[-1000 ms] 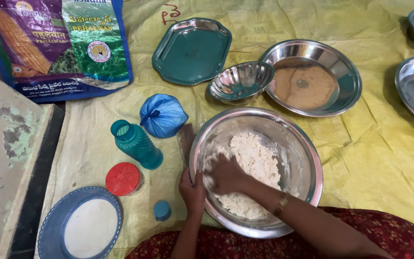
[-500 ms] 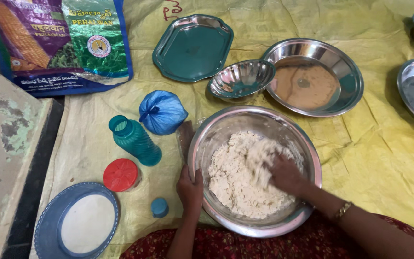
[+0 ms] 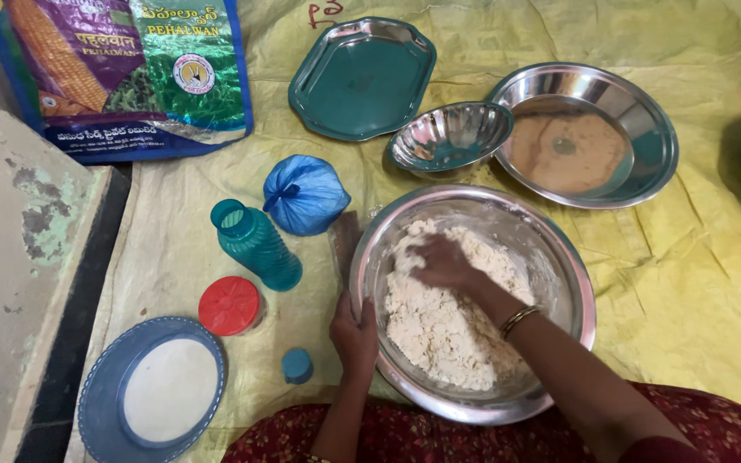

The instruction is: The person mixes flour in a large metal bowl by hand, gradually incorporating water from a plastic bottle to form a dough. The person kneads and folds the mixture repeatedly until it becomes more cohesive.

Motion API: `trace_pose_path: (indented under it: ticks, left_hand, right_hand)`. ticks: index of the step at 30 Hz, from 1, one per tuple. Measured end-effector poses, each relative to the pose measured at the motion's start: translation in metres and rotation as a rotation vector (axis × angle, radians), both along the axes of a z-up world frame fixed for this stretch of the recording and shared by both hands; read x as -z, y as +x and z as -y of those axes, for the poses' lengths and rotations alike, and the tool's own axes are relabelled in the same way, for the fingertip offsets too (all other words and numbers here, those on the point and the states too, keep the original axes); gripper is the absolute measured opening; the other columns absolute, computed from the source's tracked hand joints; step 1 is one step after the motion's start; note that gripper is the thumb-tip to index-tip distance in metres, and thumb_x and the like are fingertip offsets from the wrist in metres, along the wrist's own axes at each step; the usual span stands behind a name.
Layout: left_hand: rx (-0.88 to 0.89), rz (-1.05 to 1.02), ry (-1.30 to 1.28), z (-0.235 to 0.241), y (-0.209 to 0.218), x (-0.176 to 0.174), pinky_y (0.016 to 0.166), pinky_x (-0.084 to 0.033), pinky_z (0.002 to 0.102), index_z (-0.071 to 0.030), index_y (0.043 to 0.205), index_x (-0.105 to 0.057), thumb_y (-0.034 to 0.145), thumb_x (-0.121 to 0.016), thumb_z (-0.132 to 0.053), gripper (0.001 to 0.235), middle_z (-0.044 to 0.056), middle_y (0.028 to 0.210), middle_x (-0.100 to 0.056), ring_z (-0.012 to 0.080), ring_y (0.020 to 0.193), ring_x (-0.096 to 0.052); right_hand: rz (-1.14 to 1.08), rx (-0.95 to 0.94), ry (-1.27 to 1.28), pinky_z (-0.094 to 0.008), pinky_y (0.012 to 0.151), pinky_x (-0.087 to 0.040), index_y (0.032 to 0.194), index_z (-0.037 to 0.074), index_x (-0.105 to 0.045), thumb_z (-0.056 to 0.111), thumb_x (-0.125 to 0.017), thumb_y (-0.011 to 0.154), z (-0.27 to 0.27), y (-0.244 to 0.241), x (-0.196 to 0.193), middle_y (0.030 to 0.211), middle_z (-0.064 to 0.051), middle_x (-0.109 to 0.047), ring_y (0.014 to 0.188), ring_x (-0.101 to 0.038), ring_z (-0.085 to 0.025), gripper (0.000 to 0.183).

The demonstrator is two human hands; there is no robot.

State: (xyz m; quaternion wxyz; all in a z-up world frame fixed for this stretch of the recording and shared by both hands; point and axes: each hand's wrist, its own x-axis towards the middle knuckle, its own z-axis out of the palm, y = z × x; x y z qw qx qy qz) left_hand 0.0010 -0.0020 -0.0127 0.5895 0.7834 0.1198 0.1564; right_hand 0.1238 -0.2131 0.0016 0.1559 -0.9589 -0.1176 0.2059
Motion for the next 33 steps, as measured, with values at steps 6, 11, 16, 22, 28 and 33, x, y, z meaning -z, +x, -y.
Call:
trace_pose_path:
  ticks: [6,11,16,22,28,33]
  left_hand:
    - [-0.021,-0.068,0.011,0.001,-0.002,-0.015,0.082,-0.055,0.044,0.003,0.12,-0.069,0.089,-0.069,-0.02,0.038,0.024,0.102,-0.076,0.0367,0.092,-0.074]
    - [-0.024,-0.053,0.012,0.002,-0.004,-0.027,0.081,-0.055,0.045,0.002,0.119,-0.07,0.089,-0.07,-0.02,0.037,0.023,0.101,-0.076,0.0361,0.091,-0.074]
    - [-0.027,-0.075,0.06,0.002,-0.004,-0.022,0.079,-0.056,0.045,0.001,0.124,-0.068,0.088,-0.068,-0.02,0.042,0.023,0.1,-0.076,0.0372,0.089,-0.075]
    - [0.008,-0.036,0.16,-0.002,-0.004,-0.01,0.08,-0.057,0.044,0.008,0.126,-0.065,0.09,-0.069,-0.022,0.047,0.028,0.102,-0.074,0.0394,0.091,-0.075]
    - [0.032,-0.008,0.242,-0.007,-0.005,-0.005,0.079,-0.057,0.046,0.01,0.124,-0.065,0.089,-0.071,-0.024,0.048,0.032,0.099,-0.072,0.0435,0.092,-0.073]
    - [0.044,-0.044,0.226,-0.007,-0.001,-0.001,0.079,-0.058,0.045,0.01,0.125,-0.064,0.088,-0.071,-0.024,0.051,0.032,0.098,-0.072,0.043,0.092,-0.074]
  right_hand:
    - [0.082,-0.301,-0.086,-0.069,0.106,-0.033,0.138,0.021,-0.063,0.052,-0.066,0.077,-0.046,-0.079,-0.038,0.16,-0.013,-0.038,0.147,-0.027,-0.04,0.069]
    - [0.081,-0.404,0.009,-0.068,0.106,-0.034,0.133,0.022,-0.067,0.054,-0.06,0.087,-0.021,-0.142,-0.055,0.161,-0.015,-0.036,0.151,-0.027,-0.041,0.057]
    - [-0.013,-0.393,-0.036,-0.075,0.116,-0.011,0.133,0.033,-0.069,0.03,-0.076,0.084,0.026,-0.184,-0.062,0.168,-0.011,-0.029,0.153,-0.009,-0.041,0.05]
    - [-0.117,-0.343,-0.267,-0.062,0.122,-0.019,0.139,0.039,-0.06,0.027,-0.081,0.083,0.081,-0.181,-0.051,0.159,-0.013,-0.034,0.154,-0.012,-0.037,0.061]
    - [0.0,-0.423,-0.422,-0.055,0.113,-0.041,0.149,0.033,-0.051,0.019,-0.07,0.093,0.105,-0.149,-0.03,0.148,-0.015,-0.048,0.141,-0.039,-0.034,0.06]
    - [0.334,-0.48,-0.339,-0.052,0.091,-0.053,0.146,0.031,-0.051,0.012,-0.077,0.077,0.087,-0.118,-0.018,0.152,-0.025,-0.041,0.128,-0.051,-0.041,0.076]
